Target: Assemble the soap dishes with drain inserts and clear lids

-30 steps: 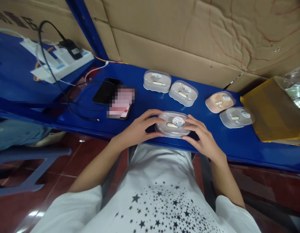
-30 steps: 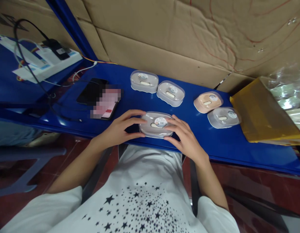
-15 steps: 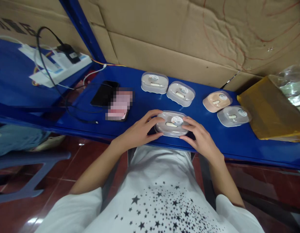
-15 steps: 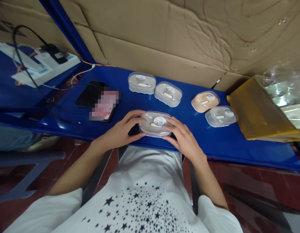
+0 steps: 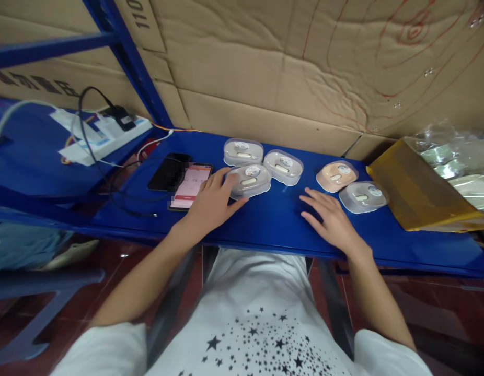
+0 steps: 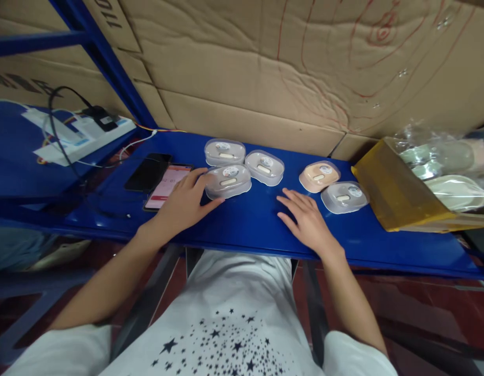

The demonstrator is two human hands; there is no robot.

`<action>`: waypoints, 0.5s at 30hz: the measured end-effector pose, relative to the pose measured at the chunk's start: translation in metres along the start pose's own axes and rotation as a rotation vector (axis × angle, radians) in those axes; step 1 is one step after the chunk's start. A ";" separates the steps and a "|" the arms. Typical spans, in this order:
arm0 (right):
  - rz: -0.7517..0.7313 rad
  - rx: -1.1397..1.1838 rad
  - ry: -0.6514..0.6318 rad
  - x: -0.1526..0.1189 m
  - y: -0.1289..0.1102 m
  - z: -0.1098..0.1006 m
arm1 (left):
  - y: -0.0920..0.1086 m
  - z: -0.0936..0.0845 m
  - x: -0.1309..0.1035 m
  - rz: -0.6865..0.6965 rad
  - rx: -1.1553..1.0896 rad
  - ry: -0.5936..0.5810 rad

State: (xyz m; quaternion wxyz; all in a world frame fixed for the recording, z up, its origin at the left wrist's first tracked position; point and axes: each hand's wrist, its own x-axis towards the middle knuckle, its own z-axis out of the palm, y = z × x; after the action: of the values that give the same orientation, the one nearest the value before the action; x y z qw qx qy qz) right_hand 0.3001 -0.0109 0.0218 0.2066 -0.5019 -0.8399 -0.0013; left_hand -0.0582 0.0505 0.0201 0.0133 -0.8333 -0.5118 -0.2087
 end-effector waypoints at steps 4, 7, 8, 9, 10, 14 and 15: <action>-0.044 -0.036 -0.035 0.056 0.031 -0.012 | 0.006 -0.014 0.043 0.048 0.132 -0.183; -0.043 -0.061 -0.070 0.102 0.046 0.000 | 0.013 -0.009 0.079 0.124 0.059 -0.218; -0.023 -0.067 -0.062 0.112 0.049 0.008 | 0.014 -0.004 0.089 0.158 -0.006 -0.207; 0.002 -0.071 -0.044 0.119 0.052 0.016 | 0.015 0.001 0.098 0.181 -0.038 -0.190; 0.025 -0.074 -0.018 0.122 0.054 0.023 | 0.015 0.007 0.104 0.194 -0.063 -0.175; 0.073 -0.036 0.118 0.115 0.064 0.036 | 0.014 0.026 0.111 0.214 -0.154 -0.090; 0.089 -0.012 0.158 0.112 0.068 0.035 | 0.013 0.029 0.110 0.216 -0.179 -0.066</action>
State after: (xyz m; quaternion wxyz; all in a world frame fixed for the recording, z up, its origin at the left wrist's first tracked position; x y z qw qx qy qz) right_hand 0.2991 0.1240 0.0147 0.2691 -0.5384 -0.7977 -0.0367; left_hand 0.0055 0.1446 0.0356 -0.0554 -0.8878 -0.3987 -0.2232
